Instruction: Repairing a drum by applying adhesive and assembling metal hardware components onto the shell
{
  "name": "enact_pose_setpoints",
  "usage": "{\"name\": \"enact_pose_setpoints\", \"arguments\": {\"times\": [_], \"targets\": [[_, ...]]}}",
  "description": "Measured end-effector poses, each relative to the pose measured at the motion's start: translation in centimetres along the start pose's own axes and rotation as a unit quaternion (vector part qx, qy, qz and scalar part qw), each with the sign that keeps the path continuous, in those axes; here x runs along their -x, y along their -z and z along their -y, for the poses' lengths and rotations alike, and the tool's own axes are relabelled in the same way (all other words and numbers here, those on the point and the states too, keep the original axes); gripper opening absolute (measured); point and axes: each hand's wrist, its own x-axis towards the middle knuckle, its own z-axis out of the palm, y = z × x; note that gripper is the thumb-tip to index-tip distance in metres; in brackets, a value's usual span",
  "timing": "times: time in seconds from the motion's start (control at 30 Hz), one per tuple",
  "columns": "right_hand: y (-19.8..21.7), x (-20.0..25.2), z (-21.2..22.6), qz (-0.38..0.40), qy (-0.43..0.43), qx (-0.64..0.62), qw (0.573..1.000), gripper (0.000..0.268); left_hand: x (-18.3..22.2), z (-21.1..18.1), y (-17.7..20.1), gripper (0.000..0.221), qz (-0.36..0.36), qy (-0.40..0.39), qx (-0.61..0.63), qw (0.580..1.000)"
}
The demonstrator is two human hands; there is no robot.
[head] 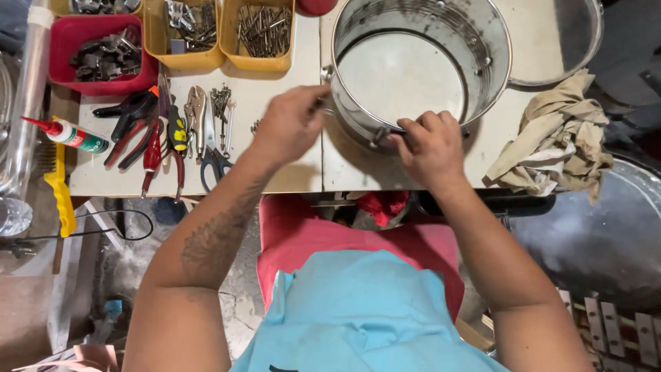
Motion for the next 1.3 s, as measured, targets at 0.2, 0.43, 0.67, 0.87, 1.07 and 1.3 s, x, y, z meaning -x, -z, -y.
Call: {"name": "enact_pose_setpoints", "arguments": {"times": [0.2,0.43,0.67,0.87,1.07,1.3], "targets": [[0.4,-2.5,2.5,0.018,-0.062,-0.113,0.992,0.025,-2.8,-2.7,-2.7,0.025,0.021,-0.095,-0.064,0.993],[4.1,-8.2,0.8,0.215,-0.295,-0.085,0.927,0.029,-3.6,-5.2,-1.6,0.017,0.084,-0.052,-0.141,0.985],[1.8,-8.8,-1.5,0.22,-0.331,-0.079,0.914,0.034,-5.6,-7.0,-0.9,0.009,0.136,-0.003,-0.192,0.972],[1.7,-8.7,-1.6,0.229,-0.32,-0.067,0.917,0.037,-7.5,-6.3,-2.1,0.009,0.176,0.068,-0.276,0.942],[1.2,-8.4,-2.1,0.24,-0.335,-0.067,0.909,0.037,-6.2,-6.8,-2.4,0.013,0.097,0.102,-0.226,0.964],[1.2,-8.3,-2.1,0.223,-0.324,-0.075,0.916,0.035,-5.5,-6.0,-3.4,0.012,0.038,0.046,-0.246,0.967]]}}
